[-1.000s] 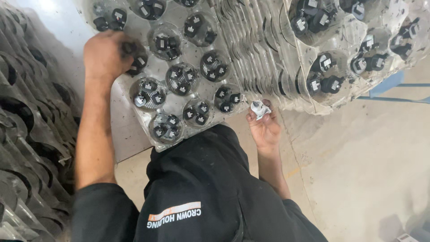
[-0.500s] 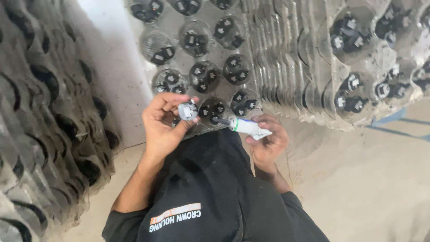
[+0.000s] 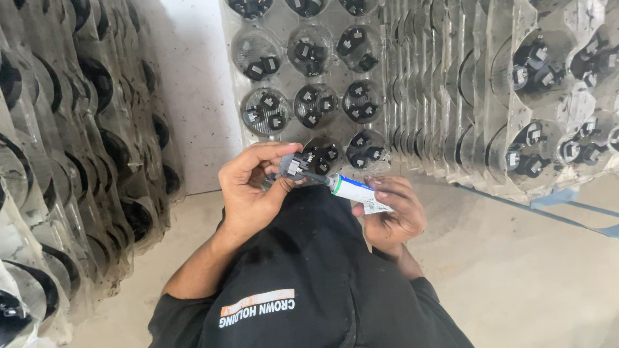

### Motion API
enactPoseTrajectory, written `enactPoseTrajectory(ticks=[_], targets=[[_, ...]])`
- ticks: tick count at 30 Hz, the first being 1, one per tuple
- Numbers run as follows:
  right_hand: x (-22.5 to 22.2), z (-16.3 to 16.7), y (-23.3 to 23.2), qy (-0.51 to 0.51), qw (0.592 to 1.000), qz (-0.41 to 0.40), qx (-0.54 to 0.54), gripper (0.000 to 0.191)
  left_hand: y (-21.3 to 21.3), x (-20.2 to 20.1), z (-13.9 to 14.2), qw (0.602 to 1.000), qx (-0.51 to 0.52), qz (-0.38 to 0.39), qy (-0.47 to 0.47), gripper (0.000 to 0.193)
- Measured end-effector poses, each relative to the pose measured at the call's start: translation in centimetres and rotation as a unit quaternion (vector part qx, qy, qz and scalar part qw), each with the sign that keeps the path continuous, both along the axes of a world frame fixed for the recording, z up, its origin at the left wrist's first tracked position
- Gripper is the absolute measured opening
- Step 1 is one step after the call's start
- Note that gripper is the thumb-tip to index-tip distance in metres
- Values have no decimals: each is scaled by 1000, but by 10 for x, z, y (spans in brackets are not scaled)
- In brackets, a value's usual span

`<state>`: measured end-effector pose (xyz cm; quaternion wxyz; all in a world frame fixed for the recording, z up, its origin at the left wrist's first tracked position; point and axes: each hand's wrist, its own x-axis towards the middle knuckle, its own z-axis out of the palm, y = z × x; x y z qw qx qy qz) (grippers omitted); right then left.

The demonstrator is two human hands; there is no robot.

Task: The person repeatedly picks small black circular components from a plastic tray, applies adhesive from a tube to each component, and places them back into the tray. The person briefly wipes the tube tip with a cloth before resuming the task.

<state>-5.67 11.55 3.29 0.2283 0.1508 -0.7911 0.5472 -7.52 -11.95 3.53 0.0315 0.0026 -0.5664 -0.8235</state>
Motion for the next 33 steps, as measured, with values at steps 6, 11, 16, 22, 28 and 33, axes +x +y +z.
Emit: enactPoseTrajectory(ticks=[6, 11, 16, 22, 28, 33], targets=[[-2, 7, -1, 42, 996, -14, 71, 36, -2, 1, 4, 999, -39, -12, -9, 38], [-3, 17, 0, 75, 989, -28, 125, 34, -1, 1, 3, 999, -15, -32, -19, 42], [-4, 19, -5, 94, 987, -42, 121, 29, 1, 1, -2, 998, 15, -48, -26, 45], [-6, 17, -6, 100, 987, -50, 115, 27, 2, 1, -4, 998, 23, -55, -29, 45], [-4, 14, -5, 98, 987, -49, 118, 27, 3, 0, -6, 998, 33, -54, -30, 45], [-4, 11, -5, 95, 988, -54, 111, 29, 5, 0, -11, 997, 39, -50, -38, 44]])
